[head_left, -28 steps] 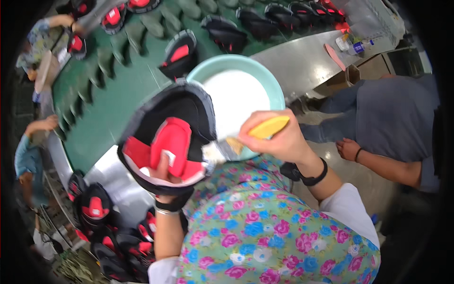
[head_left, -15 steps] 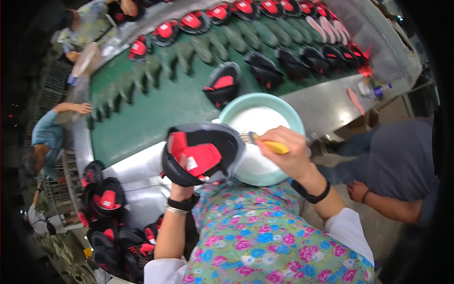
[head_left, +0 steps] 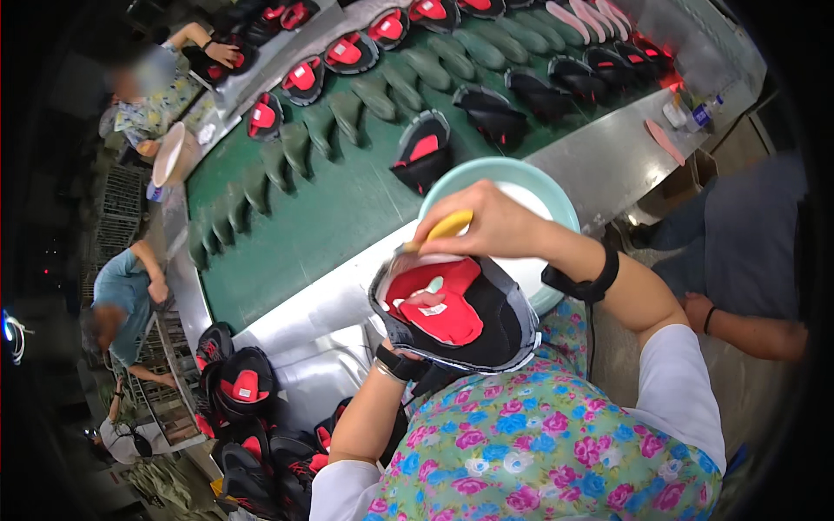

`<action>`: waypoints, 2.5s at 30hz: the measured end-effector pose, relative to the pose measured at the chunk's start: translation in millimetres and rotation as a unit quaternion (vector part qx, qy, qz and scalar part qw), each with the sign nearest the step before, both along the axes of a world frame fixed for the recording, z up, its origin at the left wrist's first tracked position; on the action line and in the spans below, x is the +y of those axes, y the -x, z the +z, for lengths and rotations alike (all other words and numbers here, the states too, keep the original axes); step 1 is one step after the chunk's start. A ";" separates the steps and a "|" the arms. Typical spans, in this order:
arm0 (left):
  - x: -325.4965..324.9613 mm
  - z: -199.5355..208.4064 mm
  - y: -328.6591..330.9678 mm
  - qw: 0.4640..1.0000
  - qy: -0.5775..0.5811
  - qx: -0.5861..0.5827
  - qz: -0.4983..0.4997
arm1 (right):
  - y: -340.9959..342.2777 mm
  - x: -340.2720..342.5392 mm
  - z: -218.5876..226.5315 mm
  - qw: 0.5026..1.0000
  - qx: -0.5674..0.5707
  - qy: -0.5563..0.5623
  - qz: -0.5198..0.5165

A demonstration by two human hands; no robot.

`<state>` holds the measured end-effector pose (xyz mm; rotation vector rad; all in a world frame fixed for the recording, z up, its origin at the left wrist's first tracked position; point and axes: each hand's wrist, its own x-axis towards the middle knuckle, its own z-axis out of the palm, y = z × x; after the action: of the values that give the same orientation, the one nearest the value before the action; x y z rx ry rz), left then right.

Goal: The worker is applying adhesive to shoe components using a brush in a manufacturing facility.

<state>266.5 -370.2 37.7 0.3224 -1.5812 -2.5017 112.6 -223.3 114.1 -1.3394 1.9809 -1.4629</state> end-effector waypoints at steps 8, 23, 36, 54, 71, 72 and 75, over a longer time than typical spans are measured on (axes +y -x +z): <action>-31.7 -29.2 -28.1 0.910 -0.358 -0.202 -0.047 | -14.1 39.3 -28.3 0.968 0.068 -0.122 -0.210; -184.8 -205.0 139.8 0.977 -0.127 -0.033 0.168 | -30.5 40.2 -7.5 0.882 -0.237 -0.118 -0.390; -286.6 -95.9 23.2 0.845 0.430 -0.308 -0.077 | -58.8 -10.7 7.0 0.942 -0.116 -0.051 -0.311; -430.8 -141.3 -271.5 0.653 0.392 -0.409 0.504 | -71.8 -61.5 32.6 0.950 -0.152 -0.129 -0.240; -120.5 80.1 -54.3 0.948 0.215 -0.024 0.234 | -114.7 -100.8 16.2 0.945 0.289 -0.144 -0.044; -120.7 87.1 -60.8 0.973 0.127 -0.007 0.193 | -111.6 -91.5 14.9 0.956 0.275 -0.099 -0.035; -136.9 89.1 -85.3 0.989 0.056 -0.022 0.133 | -107.2 -68.7 15.1 0.968 0.235 -0.061 -0.064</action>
<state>351.8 -507.2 126.8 0.5374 -1.5707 -2.2105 219.8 -292.0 129.3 -1.6434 2.4439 -1.1203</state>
